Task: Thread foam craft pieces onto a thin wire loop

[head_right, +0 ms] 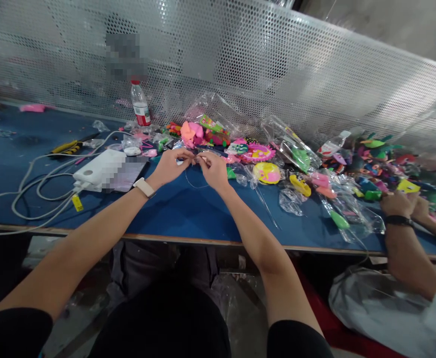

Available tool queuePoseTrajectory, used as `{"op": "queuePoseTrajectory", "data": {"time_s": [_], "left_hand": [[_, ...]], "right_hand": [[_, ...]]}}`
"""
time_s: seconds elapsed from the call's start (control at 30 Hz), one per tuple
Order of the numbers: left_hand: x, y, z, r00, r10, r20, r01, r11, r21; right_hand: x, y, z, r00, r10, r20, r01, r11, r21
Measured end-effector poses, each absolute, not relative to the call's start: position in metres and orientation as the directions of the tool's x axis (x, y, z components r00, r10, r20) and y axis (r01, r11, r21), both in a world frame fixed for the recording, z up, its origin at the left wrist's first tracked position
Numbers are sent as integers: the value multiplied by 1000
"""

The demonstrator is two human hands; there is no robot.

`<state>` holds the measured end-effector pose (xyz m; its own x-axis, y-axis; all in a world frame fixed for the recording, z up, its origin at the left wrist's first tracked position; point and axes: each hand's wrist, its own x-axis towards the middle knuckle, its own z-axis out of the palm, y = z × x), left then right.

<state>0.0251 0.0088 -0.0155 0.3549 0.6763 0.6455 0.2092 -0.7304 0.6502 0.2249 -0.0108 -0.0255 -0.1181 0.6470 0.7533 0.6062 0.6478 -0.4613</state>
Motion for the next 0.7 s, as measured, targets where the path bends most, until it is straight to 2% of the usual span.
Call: {"op": "queuePoseTrajectory", "data": {"time_s": [0.1, 0.17, 0.3, 0.4, 0.47, 0.6, 0.7], "left_hand": [[22, 6, -15, 384, 625, 679, 428, -772, 470], [21, 7, -16, 399, 614, 681, 519, -764, 384], [18, 10, -18, 387, 590, 708, 533, -770, 350], [18, 9, -17, 349, 593, 726, 484, -777, 402], [20, 9, -16, 309, 620, 721, 418, -770, 482], [23, 12, -15, 309, 731, 609, 200, -676, 709], [23, 15, -17, 341, 767, 544, 135, -612, 779]], "right_hand": [[223, -10, -26, -90, 725, 683, 598, 588, -544], [224, -9, -27, -100, 721, 686, 606, 591, -532], [227, -6, -27, -138, 656, 742, 645, 628, -436], [228, -5, -29, -174, 609, 774, 670, 649, -360], [229, -5, -30, -204, 585, 785, 684, 659, -314], [229, -9, -31, -269, 549, 791, 702, 674, -229], [226, -16, -27, -289, 535, 794, 725, 664, -184]]}}
